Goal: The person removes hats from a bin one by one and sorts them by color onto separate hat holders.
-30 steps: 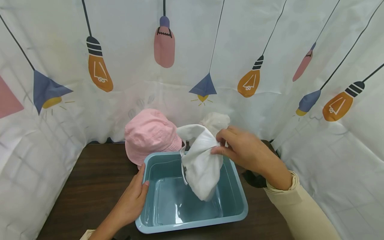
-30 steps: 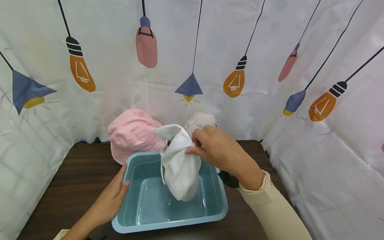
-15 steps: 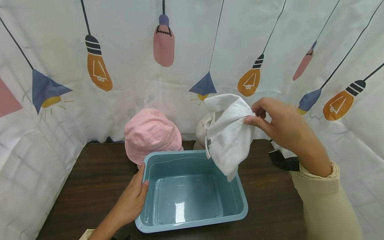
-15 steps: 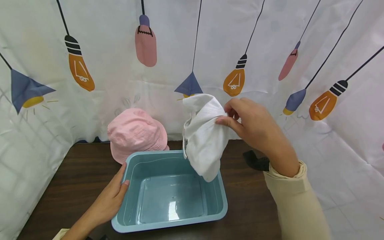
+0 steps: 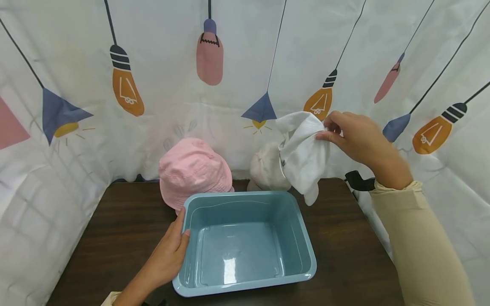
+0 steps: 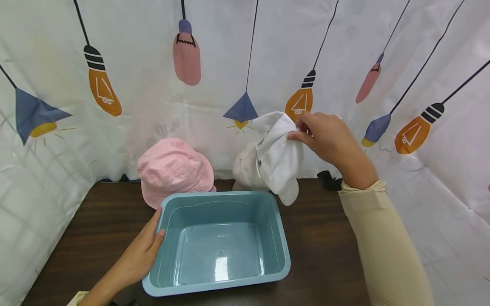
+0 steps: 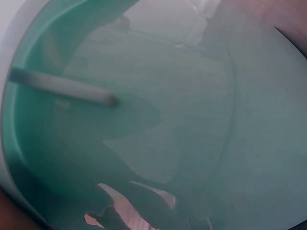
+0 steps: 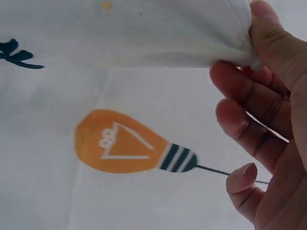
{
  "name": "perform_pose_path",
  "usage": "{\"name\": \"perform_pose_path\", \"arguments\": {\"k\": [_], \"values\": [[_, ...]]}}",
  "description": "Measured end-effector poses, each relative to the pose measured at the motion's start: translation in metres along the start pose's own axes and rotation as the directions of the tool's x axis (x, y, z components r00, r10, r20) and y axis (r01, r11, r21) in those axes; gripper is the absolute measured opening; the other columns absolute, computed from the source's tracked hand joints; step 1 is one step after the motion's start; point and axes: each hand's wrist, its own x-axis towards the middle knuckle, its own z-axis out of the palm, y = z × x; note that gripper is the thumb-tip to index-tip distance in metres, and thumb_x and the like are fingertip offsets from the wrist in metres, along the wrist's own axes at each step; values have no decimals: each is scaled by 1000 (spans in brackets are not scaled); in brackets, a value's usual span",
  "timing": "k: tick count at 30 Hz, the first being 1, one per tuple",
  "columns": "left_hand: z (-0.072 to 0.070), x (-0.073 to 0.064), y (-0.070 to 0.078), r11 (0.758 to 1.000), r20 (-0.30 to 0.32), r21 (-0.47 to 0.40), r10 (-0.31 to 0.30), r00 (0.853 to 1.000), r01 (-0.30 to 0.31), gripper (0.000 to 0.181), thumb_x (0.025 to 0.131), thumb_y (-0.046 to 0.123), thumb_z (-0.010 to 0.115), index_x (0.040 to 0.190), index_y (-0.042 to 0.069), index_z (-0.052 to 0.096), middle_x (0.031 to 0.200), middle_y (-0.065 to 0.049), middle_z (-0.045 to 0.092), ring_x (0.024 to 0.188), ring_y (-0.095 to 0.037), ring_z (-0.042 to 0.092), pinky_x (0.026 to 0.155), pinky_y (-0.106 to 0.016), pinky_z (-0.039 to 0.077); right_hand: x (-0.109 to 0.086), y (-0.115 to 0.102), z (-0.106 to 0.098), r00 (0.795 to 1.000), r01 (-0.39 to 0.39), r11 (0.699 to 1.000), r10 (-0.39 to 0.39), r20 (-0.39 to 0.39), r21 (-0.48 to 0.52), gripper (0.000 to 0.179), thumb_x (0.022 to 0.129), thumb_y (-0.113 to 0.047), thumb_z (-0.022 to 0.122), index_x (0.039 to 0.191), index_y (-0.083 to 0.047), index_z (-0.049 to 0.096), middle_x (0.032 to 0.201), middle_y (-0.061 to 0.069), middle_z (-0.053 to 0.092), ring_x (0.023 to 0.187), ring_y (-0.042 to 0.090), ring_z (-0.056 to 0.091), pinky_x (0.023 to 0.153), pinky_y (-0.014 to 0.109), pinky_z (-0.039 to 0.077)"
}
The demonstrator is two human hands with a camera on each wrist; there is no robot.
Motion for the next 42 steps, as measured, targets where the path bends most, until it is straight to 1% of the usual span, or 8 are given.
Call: {"name": "perform_pose_path", "arguments": {"k": [6,10,17,21,24,33,38,42], "values": [[-1,1,0,1000,-4,1,-1,1000,1,66,110,12,41,164,3,4,159,-32,27,143,-51,36,109,-71,33,26,22,28,1000,19,997,-20,10,74,22,90,-21,79,97,-8,63,82,6,61,74,20,53,65,32,42],[-1,0,1,1000,-7,5,-7,1000,7,66,109,11,42,164,3,6,158,-32,29,142,-50,37,109,-70,34,39,26,38,1000,15,994,-14,-11,108,23,92,-22,77,99,-6,62,81,7,62,73,21,53,66,32,43],[-1,-1,1,1000,1,-5,-18,1000,18,66,110,14,41,164,5,5,159,-31,27,143,-50,36,110,-70,33,49,18,24,996,-74,997,75,39,-30,28,95,-32,73,106,-7,65,89,12,68,77,28,59,72,43,45],[-1,0,1,1000,-9,-3,2,1000,-2,65,110,14,41,164,3,6,160,-31,27,144,-50,36,110,-70,33,51,21,16,994,-79,990,87,69,-114,29,96,-33,73,110,-9,65,95,12,73,84,31,64,80,52,44],[-1,0,0,1000,-12,-5,5,1000,-5,65,110,12,41,164,2,6,160,-31,27,144,-50,35,110,-69,33,52,23,13,992,-74,988,87,86,-135,28,96,-33,72,111,-11,64,96,11,73,86,30,65,82,54,43],[-3,0,1,1000,3,1,-16,1000,16,66,110,11,41,164,3,4,158,-32,28,142,-51,38,108,-70,35,52,23,7,994,-81,982,92,56,-170,25,96,-34,72,107,-12,65,92,11,72,81,29,62,80,54,42],[-3,0,1,1000,2,-1,-14,1000,14,66,110,11,41,164,2,5,159,-32,28,143,-51,36,110,-70,34,58,19,21,995,-60,992,69,73,-113,26,96,-31,73,110,-10,65,95,11,73,82,28,63,82,53,45],[-2,0,0,1000,7,-5,-17,1000,17,66,110,11,41,164,3,5,159,-31,28,143,-50,37,109,-70,34,63,14,39,998,-48,997,51,45,-62,27,96,-31,73,111,-9,66,96,11,74,83,28,65,80,51,46]]}}
